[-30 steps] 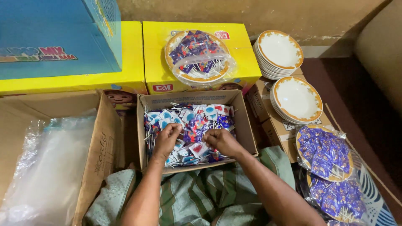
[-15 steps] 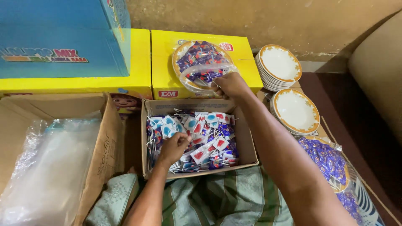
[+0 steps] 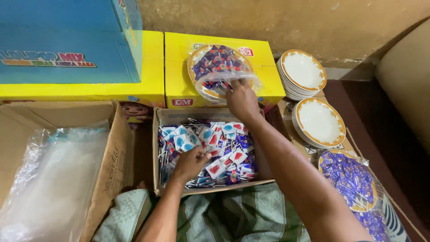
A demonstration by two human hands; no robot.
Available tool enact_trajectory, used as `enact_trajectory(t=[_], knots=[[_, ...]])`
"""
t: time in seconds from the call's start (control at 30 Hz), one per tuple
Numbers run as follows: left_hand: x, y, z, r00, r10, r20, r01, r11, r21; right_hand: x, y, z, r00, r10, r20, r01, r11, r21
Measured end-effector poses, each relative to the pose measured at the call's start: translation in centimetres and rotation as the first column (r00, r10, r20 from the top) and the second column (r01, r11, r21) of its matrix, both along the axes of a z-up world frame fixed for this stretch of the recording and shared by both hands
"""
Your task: Arranging small colorful packets into a cardboard box for packaging
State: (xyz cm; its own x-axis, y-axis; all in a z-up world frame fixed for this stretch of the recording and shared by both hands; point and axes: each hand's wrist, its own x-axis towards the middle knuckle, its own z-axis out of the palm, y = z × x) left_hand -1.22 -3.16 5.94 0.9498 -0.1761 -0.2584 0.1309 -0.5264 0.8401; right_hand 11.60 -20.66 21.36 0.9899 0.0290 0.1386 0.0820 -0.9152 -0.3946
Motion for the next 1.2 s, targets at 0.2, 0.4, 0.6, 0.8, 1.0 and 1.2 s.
enact_trajectory(t=[0.2,0.4,0.6,0.8,1.0,1.2], knots=[[0.1,0.0,-0.6,1.000,-0.005,0.012,0.004,1.000,0.031,-1.2,-1.4,-2.9,0.887,0.318,0.335,-0.186,0.910,-0.370],[0.4,0.4,-0.7,1.000,-0.010,-0.028,0.013,0.991,0.130,-0.3,-0.4,-0.4,0.952,0.296,0.078,-0.239,0.880,-0.411],[2.0,2.3,-6.5,0.992,0.100,0.071,-0.117,0.949,0.291,-3.1,-2.5,-3.7,0.760,0.453,0.466,-0.313,0.884,-0.348],[2.3,3.1,-8.2,0.969,0.196,0.152,-0.243,0.864,0.440,-8.0,-6.4,-14.5,0.778,0.506,0.373,-0.541,0.841,-0.013],[1.7,1.7,-7.7,0.995,0.002,-0.096,0.062,0.749,0.660,-9.2,-6.1,-21.8,0.827,0.561,-0.048,-0.545,0.819,0.181],[2.9,2.7,-11.7,0.972,-0.163,-0.168,0.233,0.710,0.665,-10.0,-6.3,-23.3,0.838,0.537,-0.098,-0.523,0.841,0.138]])
